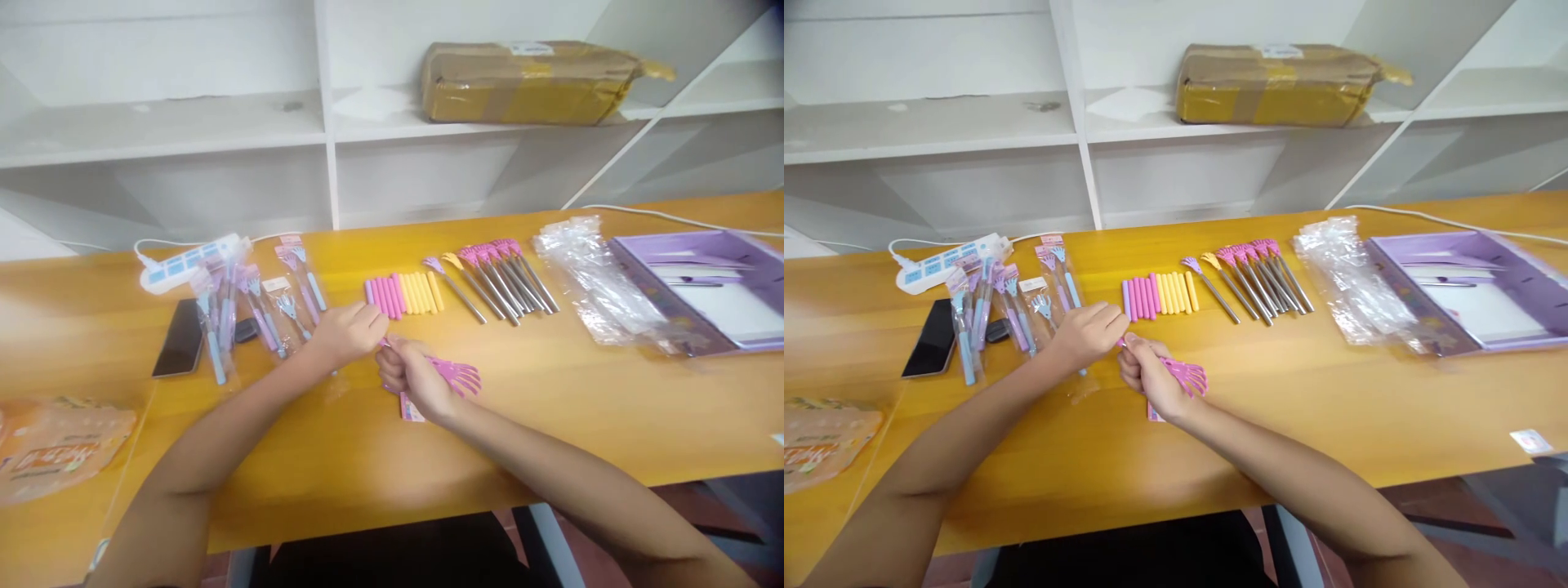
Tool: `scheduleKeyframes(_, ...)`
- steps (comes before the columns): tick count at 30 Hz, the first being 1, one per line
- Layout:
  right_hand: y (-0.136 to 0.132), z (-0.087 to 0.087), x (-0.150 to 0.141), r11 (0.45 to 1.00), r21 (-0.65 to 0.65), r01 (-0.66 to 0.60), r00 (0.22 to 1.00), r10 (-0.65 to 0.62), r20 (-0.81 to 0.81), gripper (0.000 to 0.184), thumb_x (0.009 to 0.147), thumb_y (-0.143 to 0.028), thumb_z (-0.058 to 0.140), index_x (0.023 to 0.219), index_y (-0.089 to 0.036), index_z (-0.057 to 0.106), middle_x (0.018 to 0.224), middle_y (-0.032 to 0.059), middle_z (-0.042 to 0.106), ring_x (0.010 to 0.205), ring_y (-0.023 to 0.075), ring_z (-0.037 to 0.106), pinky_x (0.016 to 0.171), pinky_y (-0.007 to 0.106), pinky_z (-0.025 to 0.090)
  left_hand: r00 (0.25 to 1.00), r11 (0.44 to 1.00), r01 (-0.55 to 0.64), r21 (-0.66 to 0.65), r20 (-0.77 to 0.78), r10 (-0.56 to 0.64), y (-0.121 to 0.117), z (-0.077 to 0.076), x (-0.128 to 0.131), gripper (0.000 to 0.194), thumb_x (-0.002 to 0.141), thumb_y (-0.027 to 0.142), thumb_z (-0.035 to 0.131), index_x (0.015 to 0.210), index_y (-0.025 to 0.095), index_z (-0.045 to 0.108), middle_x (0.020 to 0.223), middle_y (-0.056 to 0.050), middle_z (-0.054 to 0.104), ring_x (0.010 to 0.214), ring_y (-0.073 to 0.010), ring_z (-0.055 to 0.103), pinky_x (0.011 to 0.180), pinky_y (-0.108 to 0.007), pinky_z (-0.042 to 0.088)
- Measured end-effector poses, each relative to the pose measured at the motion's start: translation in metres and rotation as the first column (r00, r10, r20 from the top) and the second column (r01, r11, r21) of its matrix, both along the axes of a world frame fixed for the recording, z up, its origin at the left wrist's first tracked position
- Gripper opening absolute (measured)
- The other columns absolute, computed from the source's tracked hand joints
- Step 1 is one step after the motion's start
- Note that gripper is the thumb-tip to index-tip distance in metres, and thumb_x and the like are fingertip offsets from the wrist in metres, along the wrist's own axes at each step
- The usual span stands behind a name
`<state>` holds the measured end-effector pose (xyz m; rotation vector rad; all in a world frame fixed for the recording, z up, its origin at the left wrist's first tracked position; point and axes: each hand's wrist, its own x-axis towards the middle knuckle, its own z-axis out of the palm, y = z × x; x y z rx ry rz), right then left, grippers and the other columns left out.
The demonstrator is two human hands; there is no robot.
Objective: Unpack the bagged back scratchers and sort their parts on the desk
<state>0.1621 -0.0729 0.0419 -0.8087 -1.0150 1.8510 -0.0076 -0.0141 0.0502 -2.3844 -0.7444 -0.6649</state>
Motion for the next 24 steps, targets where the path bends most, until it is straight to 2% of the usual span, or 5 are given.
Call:
scheduleKeyframes(6, -0.011, -0.001, -0.008, 0.991, -0.04, 0.129, 0.991, -0.13, -0.027, 0.067, 0.088, -0.063, 0.074, 0.063, -0.024, 0.026, 0.057, -0.011, 0.017, 0.046, 0.0039, 0.011, 0.044, 0.021, 0.01, 1.0, 0.999, 0.031, -0.023, -0.003, -0.031, 0.008, -0.006, -0.004, 0.035, 0.096, -0.001, 0.049, 0.068, 0.018, 0.057, 0.063, -0.002, 0.054, 0.059, -0.016, 0.044, 0.053, -0.034, 0.022)
scheduleKeyframes(13, -0.028, 0.007, -0.002, 0.982, 0.013, 0.191, 0.981, -0.191, -0.019, 0.066, 0.095, -0.063, 0.068, 0.064, -0.024, 0.024, 0.057, -0.0105, 0.016, 0.046, 0.005, 0.011, 0.044, 0.022, 0.011, 0.998, 0.992, 0.056, -0.115, -0.022, -0.059, 0.011, 0.002, -0.01, 0.035, 0.099, 0.005, 0.049, 0.068, 0.02, 0.054, 0.063, -0.001, 0.053, 0.059, -0.0165, 0.045, 0.053, -0.034, 0.023)
scheduleKeyframes(16, -0.046, 0.007, 0.022, 0.969, 0.078, 0.234, 0.972, -0.233, -0.028, 0.065, 0.098, -0.058, 0.065, 0.063, -0.025, 0.021, 0.057, -0.0096, 0.014, 0.046, 0.006, 0.009, 0.042, 0.024, 0.01, 1.0, 0.992, -0.018, -0.124, -0.021, 0.015, 0.029, 0.012, -0.043, 0.032, 0.097, 0.009, 0.051, 0.068, 0.021, 0.052, 0.064, -0.002, 0.054, 0.059, -0.0167, 0.045, 0.055, -0.033, 0.025)
scheduleKeyframes(20, -0.071, 0.014, 0.079, 0.914, 0.312, 0.259, 0.953, -0.293, 0.069, 0.061, 0.105, -0.049, 0.057, 0.06, -0.023, 0.026, 0.055, -0.0062, 0.019, 0.045, 0.0084, 0.019, 0.042, 0.027, 0.015, 0.955, 0.951, -0.212, -0.226, 0.16, 0.251, 0.047, 0.03, -0.086, 0.027, 0.086, 0.004, 0.047, 0.066, 0.023, 0.045, 0.061, -0.001, 0.049, 0.057, -0.0177, 0.041, 0.056, -0.032, 0.027)
scheduleKeyframes(24, -0.049, 0.037, 0.134, 0.763, 0.524, 0.38, 0.834, -0.527, 0.163, 0.048, 0.102, -0.044, 0.065, 0.062, -0.02, 0.053, 0.066, 0.0026, 0.049, 0.057, 0.0144, 0.053, 0.053, 0.031, 0.041, 0.966, 0.917, -0.096, -0.387, 0.184, 0.179, 0.032, 0.029, -0.063, 0.023, 0.084, 0.005, 0.046, 0.068, 0.021, 0.046, 0.063, 0.0, 0.052, 0.058, -0.0154, 0.046, 0.057, -0.031, 0.031)
